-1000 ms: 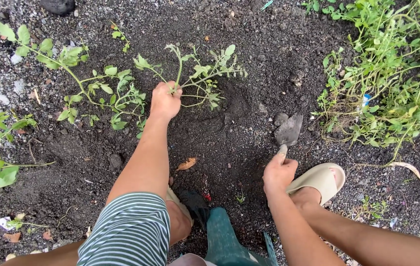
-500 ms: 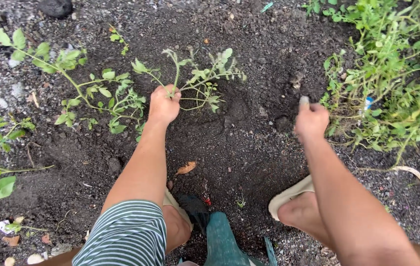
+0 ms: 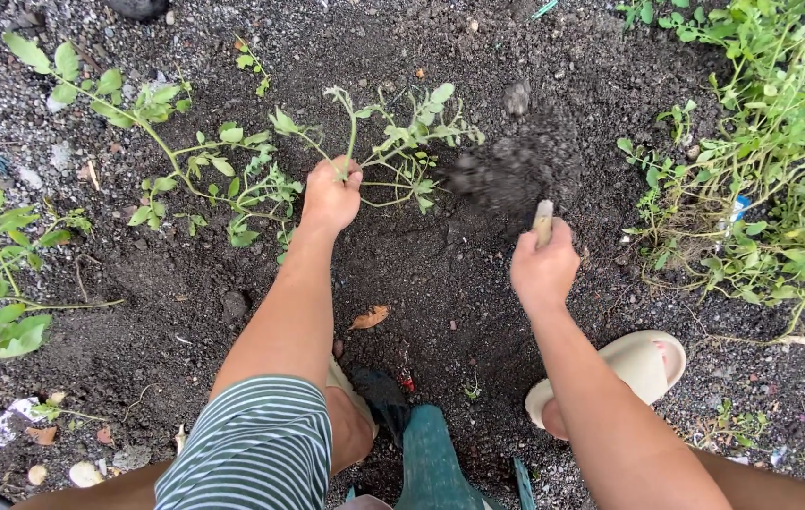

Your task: The recorder is planting and adjusting small plants in the garden soil using their hands and a trowel.

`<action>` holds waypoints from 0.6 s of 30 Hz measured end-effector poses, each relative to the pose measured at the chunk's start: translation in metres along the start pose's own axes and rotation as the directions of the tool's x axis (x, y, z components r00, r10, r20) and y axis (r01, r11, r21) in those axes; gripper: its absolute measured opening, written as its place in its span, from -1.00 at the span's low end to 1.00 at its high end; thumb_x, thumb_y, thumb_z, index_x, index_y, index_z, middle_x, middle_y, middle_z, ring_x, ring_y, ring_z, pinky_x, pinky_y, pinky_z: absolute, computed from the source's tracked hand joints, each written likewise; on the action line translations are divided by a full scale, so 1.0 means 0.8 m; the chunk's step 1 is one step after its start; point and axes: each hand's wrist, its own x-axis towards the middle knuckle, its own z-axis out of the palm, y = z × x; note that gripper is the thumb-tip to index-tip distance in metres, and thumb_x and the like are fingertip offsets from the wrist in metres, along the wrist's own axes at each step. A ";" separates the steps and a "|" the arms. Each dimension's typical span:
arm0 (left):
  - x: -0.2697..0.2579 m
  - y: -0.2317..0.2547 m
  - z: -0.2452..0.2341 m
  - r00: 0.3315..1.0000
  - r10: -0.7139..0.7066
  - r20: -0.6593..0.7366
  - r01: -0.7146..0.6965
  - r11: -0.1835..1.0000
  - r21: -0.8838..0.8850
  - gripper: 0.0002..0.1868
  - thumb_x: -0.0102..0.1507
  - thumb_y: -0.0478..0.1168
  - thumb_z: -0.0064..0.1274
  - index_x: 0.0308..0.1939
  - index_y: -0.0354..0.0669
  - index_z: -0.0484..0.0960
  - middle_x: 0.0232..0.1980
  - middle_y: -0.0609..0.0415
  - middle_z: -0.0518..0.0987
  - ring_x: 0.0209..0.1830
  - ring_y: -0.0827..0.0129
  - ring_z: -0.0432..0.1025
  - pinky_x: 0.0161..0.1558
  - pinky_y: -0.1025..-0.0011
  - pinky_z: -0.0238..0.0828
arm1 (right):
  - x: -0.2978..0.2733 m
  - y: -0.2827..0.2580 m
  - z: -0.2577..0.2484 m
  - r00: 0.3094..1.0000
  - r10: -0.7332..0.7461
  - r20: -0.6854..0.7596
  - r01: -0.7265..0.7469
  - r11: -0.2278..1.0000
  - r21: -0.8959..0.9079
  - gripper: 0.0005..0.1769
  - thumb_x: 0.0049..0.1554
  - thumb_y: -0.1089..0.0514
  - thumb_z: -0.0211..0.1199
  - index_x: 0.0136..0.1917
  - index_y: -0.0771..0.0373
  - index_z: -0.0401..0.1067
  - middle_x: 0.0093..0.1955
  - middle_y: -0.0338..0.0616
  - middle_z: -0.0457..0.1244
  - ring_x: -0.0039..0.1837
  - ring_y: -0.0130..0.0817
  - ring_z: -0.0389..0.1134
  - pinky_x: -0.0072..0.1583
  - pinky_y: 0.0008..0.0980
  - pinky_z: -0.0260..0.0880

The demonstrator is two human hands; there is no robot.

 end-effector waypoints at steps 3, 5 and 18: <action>0.001 0.005 0.004 0.993 -0.072 0.098 0.070 0.997 0.024 -0.91 0.35 -0.26 0.02 -0.18 -0.12 0.64 0.03 -0.05 0.55 0.02 0.14 0.52 0.12 0.22 0.46 | -0.008 -0.015 0.003 0.998 -0.035 0.057 0.036 0.999 -0.022 -0.61 0.17 0.16 0.20 0.24 0.36 0.40 -0.11 0.24 0.40 -0.09 0.17 0.46 0.01 0.03 0.47; 0.002 0.001 0.006 0.997 -0.046 0.069 0.045 0.999 0.015 -0.91 0.34 -0.29 0.03 -0.15 -0.10 0.65 0.04 -0.06 0.55 0.03 0.12 0.51 0.12 0.19 0.45 | -0.014 -0.019 0.005 0.991 -0.094 0.100 0.101 0.993 -0.068 -0.61 0.18 0.16 0.20 0.25 0.35 0.39 -0.12 0.23 0.39 -0.09 0.18 0.46 0.00 0.06 0.46; -0.005 0.006 0.005 0.999 -0.028 0.038 0.027 0.999 0.017 -0.87 0.37 -0.24 0.01 -0.08 -0.08 0.66 0.10 -0.08 0.53 0.10 0.07 0.46 0.17 0.15 0.41 | -0.011 -0.033 -0.025 0.965 -0.157 0.211 0.163 0.987 -0.009 -0.55 0.15 0.12 0.23 0.29 0.27 0.40 -0.09 0.13 0.43 -0.10 0.00 0.50 0.00 -0.06 0.51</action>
